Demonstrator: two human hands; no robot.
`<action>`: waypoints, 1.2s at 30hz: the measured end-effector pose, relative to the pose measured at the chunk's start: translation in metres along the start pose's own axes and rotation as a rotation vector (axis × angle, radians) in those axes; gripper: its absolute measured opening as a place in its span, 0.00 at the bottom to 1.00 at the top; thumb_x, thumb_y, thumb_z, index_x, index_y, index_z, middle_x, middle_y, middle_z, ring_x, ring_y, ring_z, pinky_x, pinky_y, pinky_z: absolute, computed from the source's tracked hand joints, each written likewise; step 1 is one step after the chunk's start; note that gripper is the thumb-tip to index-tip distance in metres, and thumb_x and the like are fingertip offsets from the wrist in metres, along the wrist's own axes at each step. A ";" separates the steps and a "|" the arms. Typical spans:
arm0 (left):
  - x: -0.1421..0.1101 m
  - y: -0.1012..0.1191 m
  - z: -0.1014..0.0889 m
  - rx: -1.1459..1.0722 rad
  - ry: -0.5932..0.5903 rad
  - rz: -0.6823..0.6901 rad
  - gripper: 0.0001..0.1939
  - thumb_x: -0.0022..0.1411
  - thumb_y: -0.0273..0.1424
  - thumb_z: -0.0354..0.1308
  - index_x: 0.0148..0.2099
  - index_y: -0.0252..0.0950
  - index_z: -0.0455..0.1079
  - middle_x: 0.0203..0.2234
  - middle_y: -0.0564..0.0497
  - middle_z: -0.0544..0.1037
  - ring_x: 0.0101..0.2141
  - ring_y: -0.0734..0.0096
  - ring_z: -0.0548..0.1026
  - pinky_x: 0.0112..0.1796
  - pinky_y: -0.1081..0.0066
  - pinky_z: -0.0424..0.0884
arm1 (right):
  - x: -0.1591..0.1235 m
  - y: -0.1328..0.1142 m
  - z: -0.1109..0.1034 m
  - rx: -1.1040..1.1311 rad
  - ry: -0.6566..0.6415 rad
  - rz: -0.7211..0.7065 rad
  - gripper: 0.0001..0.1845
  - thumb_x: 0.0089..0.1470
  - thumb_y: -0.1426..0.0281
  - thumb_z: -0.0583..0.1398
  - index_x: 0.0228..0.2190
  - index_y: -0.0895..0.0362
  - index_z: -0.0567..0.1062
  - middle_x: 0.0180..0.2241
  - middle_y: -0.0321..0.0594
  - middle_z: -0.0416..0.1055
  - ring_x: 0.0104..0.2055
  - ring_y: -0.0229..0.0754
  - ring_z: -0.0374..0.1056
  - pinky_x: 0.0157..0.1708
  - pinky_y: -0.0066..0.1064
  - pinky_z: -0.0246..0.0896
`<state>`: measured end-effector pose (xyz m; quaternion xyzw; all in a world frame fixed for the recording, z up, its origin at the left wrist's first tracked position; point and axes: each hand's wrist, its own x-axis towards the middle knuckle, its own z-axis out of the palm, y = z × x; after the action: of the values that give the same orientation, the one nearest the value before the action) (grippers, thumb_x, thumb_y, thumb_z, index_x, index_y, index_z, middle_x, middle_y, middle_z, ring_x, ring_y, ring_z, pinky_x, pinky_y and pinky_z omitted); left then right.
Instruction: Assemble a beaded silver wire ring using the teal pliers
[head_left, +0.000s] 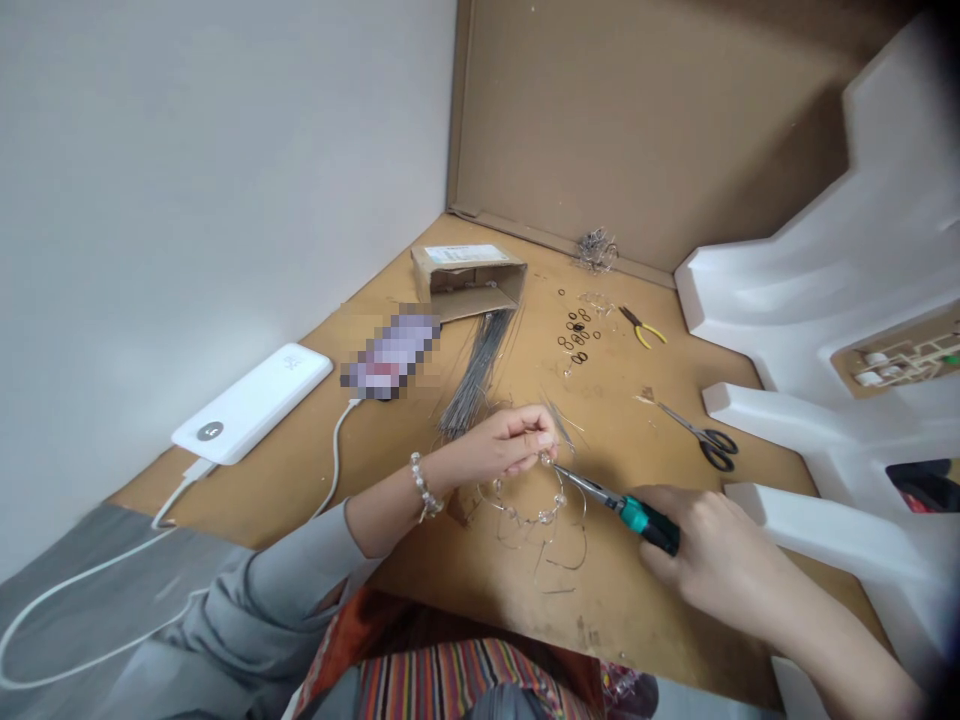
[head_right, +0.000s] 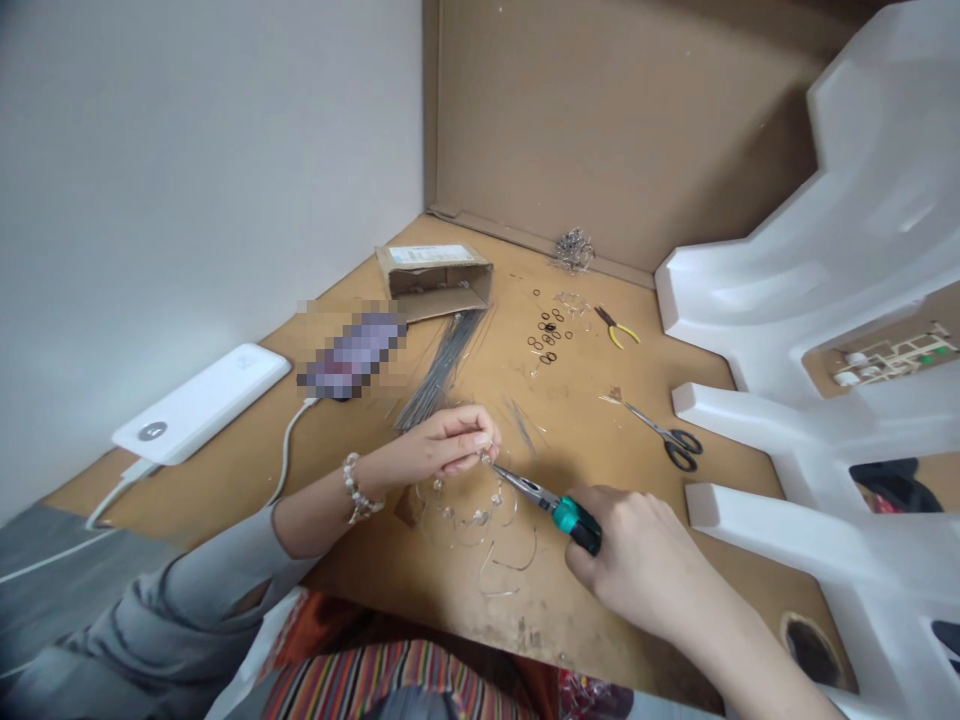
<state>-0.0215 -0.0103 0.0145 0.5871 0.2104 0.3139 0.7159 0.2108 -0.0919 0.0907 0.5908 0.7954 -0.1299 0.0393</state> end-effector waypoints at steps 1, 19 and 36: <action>0.000 -0.001 0.000 0.001 0.011 0.002 0.11 0.63 0.36 0.50 0.34 0.33 0.61 0.30 0.53 0.68 0.18 0.88 0.57 0.19 0.79 0.52 | 0.000 -0.001 0.001 0.001 0.002 0.006 0.12 0.43 0.75 0.55 0.31 0.52 0.75 0.24 0.37 0.73 0.25 0.41 0.69 0.24 0.29 0.53; 0.006 -0.017 0.006 -0.024 0.028 -0.087 0.15 0.63 0.42 0.52 0.36 0.34 0.60 0.21 0.56 0.71 0.18 0.78 0.71 0.21 0.77 0.66 | 0.050 -0.025 0.039 0.947 0.215 0.090 0.12 0.47 0.63 0.60 0.33 0.55 0.66 0.31 0.37 0.71 0.33 0.39 0.67 0.35 0.31 0.62; 0.009 -0.010 -0.003 0.061 0.142 -0.224 0.10 0.55 0.31 0.60 0.39 0.33 0.65 0.27 0.55 0.71 0.26 0.79 0.70 0.30 0.74 0.67 | 0.065 -0.016 0.055 1.085 0.311 0.197 0.11 0.43 0.65 0.61 0.30 0.56 0.69 0.26 0.35 0.67 0.28 0.38 0.63 0.29 0.30 0.60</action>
<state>-0.0153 -0.0031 0.0044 0.5579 0.3340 0.2662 0.7116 0.1716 -0.0491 0.0264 0.6098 0.5527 -0.4266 -0.3752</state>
